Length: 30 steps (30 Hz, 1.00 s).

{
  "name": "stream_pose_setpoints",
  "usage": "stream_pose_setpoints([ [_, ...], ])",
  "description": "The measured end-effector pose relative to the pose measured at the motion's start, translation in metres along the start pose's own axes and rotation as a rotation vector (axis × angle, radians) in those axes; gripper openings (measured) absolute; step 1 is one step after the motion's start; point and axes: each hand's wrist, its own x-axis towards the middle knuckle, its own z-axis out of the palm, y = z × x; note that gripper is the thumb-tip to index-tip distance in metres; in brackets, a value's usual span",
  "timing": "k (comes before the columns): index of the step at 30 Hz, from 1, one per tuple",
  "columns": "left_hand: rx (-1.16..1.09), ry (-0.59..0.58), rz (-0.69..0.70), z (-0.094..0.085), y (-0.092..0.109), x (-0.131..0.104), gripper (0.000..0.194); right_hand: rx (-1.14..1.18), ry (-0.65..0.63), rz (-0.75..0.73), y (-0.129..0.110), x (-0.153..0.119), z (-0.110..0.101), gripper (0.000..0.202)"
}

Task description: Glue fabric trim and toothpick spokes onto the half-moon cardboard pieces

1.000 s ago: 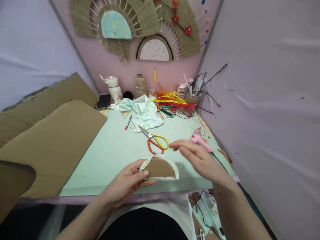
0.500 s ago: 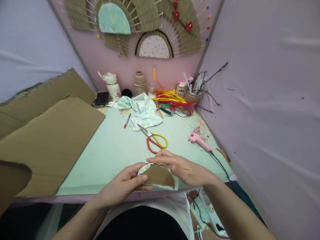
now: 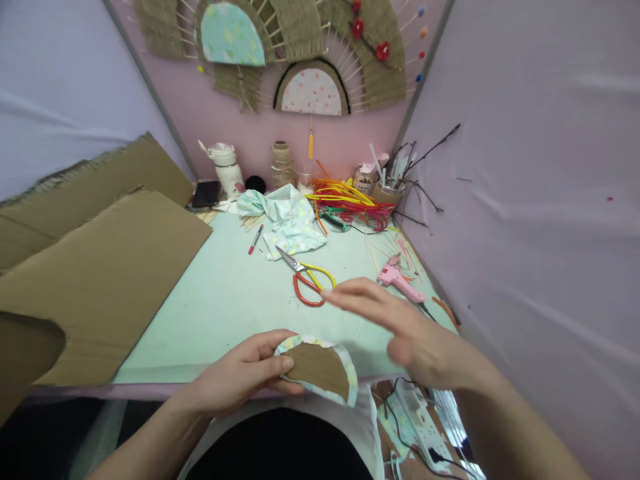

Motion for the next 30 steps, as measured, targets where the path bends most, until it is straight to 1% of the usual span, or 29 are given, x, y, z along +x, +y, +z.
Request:
stream_pose_setpoints([
  [1, 0.035, 0.004, 0.017, 0.0, 0.0, 0.0, 0.027, 0.091, 0.043, 0.047, 0.004, 0.002, 0.0, 0.069],
  [2, 0.063, 0.003, 0.031, 0.0, 0.0, 0.0, 0.027, 0.178, 0.058, 0.103, 0.01, 0.005, 0.003, 0.063],
  [4, 0.102, -0.006, 0.056, 0.0, 0.001, 0.001, 0.028, 0.353, 0.007, 0.238, 0.02, 0.014, 0.016, 0.05],
  [6, 0.13, -0.011, 0.07, -0.001, 0.001, 0.001, 0.028, 0.548, -0.049, 0.361, 0.029, 0.023, 0.033, 0.042],
  [8, 0.17, -0.007, 0.066, -0.001, 0.001, 0.002, 0.028, 0.657, -0.063, 0.42, 0.032, 0.029, 0.047, 0.041],
  [10, 0.229, 0.0, 0.051, -0.002, 0.001, 0.003, 0.027, 0.683, -0.064, 0.442, 0.03, 0.032, 0.054, 0.04],
  [13, 0.317, 0.016, 0.028, -0.002, 0.002, 0.004, 0.028, 0.612, -0.087, 0.438, 0.021, 0.035, 0.054, 0.038],
  [16, 0.359, 0.035, 0.022, -0.001, 0.001, 0.004, 0.026, 0.469, -0.097, 0.368, 0.012, 0.035, 0.054, 0.035],
  [20, 0.35, 0.074, 0.025, 0.0, 0.0, 0.005, 0.022, 0.115, 0.024, 0.172, 0.008, 0.031, 0.061, 0.032],
  [22, 0.332, 0.085, 0.026, 0.001, 0.0, 0.005, 0.022, 0.035, 0.071, 0.097, 0.011, 0.029, 0.061, 0.031],
  [23, 0.316, 0.08, 0.03, 0.001, 0.001, 0.006, 0.022, 0.066, 0.079, 0.101, 0.013, 0.029, 0.06, 0.03],
  [24, 0.294, 0.067, 0.035, 0.001, 0.002, 0.007, 0.023, 0.137, 0.084, 0.136, 0.016, 0.03, 0.057, 0.031],
  [27, 0.209, 0.016, 0.052, 0.0, 0.004, 0.009, 0.026, 0.473, 0.06, 0.329, 0.029, 0.032, 0.05, 0.045],
  [29, 0.162, -0.001, 0.062, -0.002, 0.003, 0.01, 0.028, 0.699, 0.016, 0.462, 0.036, 0.033, 0.049, 0.053],
  [30, 0.146, 0.002, 0.07, -0.004, 0.002, 0.011, 0.03, 0.797, -0.001, 0.523, 0.038, 0.033, 0.051, 0.053],
])
